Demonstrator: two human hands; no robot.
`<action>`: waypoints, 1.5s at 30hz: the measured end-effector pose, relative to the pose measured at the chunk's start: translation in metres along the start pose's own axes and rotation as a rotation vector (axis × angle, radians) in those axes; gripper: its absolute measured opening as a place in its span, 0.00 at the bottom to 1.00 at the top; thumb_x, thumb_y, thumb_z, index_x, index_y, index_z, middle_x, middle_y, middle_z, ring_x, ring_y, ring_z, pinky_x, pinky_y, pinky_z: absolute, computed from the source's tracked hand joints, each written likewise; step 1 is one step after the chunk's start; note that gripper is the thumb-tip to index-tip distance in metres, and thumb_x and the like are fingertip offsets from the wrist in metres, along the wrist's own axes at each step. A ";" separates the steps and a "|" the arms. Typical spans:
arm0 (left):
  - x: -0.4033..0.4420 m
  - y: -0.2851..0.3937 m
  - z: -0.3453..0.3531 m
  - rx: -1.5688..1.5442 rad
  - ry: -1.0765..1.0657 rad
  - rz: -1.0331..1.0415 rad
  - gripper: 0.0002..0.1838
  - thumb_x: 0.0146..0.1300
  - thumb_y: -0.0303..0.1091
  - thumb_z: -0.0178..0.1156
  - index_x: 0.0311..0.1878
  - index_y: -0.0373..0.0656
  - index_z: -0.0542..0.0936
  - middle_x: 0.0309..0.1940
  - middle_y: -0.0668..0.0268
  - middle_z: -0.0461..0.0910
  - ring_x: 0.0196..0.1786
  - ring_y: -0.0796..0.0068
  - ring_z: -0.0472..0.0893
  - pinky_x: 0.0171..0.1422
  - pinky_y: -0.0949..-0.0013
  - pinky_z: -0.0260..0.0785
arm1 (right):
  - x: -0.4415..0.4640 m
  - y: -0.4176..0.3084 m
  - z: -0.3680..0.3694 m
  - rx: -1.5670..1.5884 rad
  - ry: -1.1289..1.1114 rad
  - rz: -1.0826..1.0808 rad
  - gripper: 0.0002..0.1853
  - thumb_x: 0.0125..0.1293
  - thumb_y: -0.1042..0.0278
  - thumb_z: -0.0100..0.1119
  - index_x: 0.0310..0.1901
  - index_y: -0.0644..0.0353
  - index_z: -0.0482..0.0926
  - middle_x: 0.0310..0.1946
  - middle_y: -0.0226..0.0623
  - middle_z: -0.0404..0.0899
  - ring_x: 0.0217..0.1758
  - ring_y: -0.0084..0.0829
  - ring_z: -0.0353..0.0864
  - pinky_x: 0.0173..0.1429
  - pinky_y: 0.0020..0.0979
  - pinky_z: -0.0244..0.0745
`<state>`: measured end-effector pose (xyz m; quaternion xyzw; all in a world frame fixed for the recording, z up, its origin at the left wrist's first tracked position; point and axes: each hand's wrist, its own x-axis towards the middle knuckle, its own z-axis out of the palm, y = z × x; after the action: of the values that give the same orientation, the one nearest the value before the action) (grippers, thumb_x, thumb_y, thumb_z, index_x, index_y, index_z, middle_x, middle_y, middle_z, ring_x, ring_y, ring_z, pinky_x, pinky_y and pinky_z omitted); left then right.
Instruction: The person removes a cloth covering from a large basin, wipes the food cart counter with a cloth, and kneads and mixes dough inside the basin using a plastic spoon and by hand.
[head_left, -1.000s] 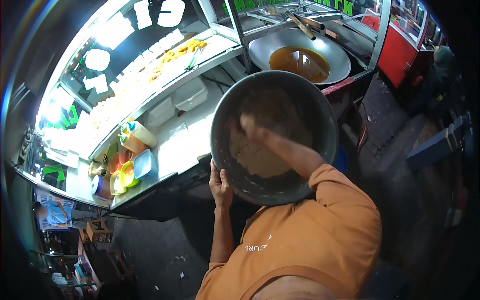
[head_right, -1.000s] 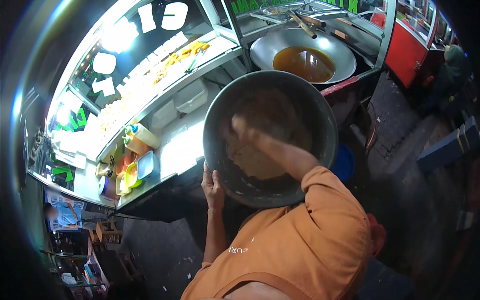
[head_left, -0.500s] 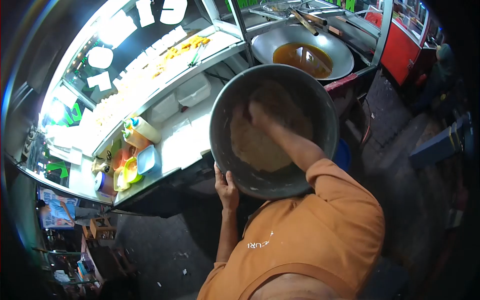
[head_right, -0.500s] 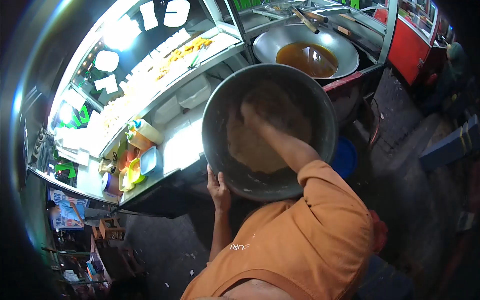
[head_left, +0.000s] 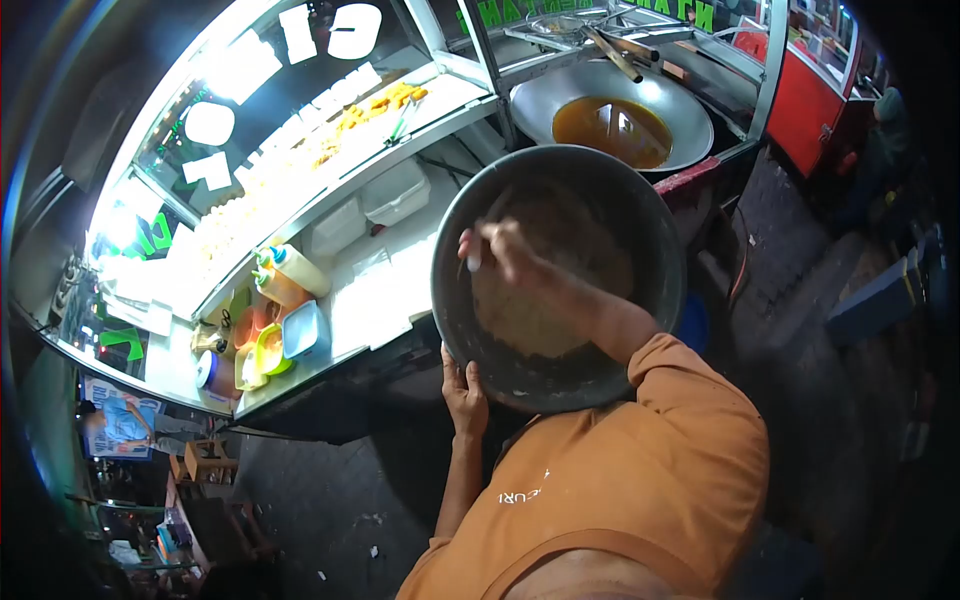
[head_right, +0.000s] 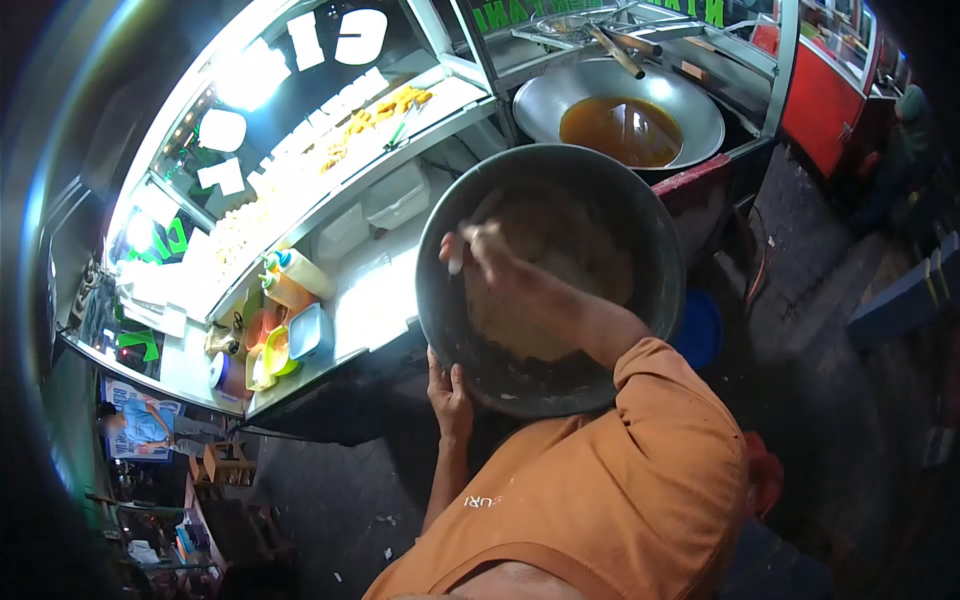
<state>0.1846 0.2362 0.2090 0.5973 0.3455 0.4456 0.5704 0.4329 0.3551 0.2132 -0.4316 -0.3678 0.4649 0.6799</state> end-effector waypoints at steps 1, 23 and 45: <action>0.001 -0.002 -0.002 -0.011 0.002 -0.014 0.30 0.71 0.25 0.46 0.73 0.34 0.50 0.61 0.55 0.70 0.60 0.71 0.72 0.64 0.71 0.63 | 0.010 0.019 -0.013 0.150 0.079 0.053 0.13 0.70 0.68 0.46 0.49 0.64 0.77 0.39 0.40 0.81 0.45 0.33 0.80 0.52 0.35 0.77; -0.005 -0.015 -0.001 0.025 -0.021 0.066 0.31 0.71 0.25 0.48 0.74 0.36 0.49 0.61 0.56 0.70 0.59 0.71 0.73 0.63 0.70 0.65 | 0.026 0.088 -0.119 -0.095 0.291 -0.064 0.16 0.70 0.66 0.44 0.55 0.59 0.74 0.44 0.39 0.79 0.54 0.34 0.74 0.60 0.32 0.69; -0.002 0.005 0.004 0.070 0.109 0.055 0.29 0.71 0.26 0.46 0.73 0.35 0.51 0.59 0.54 0.72 0.55 0.68 0.75 0.60 0.68 0.67 | -0.049 0.042 -0.062 -0.614 0.239 -0.191 0.26 0.68 0.59 0.55 0.64 0.62 0.67 0.54 0.46 0.76 0.52 0.31 0.79 0.56 0.34 0.73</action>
<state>0.1871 0.2322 0.2136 0.6008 0.3749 0.4805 0.5173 0.4608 0.3019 0.1477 -0.6312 -0.4470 0.2131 0.5970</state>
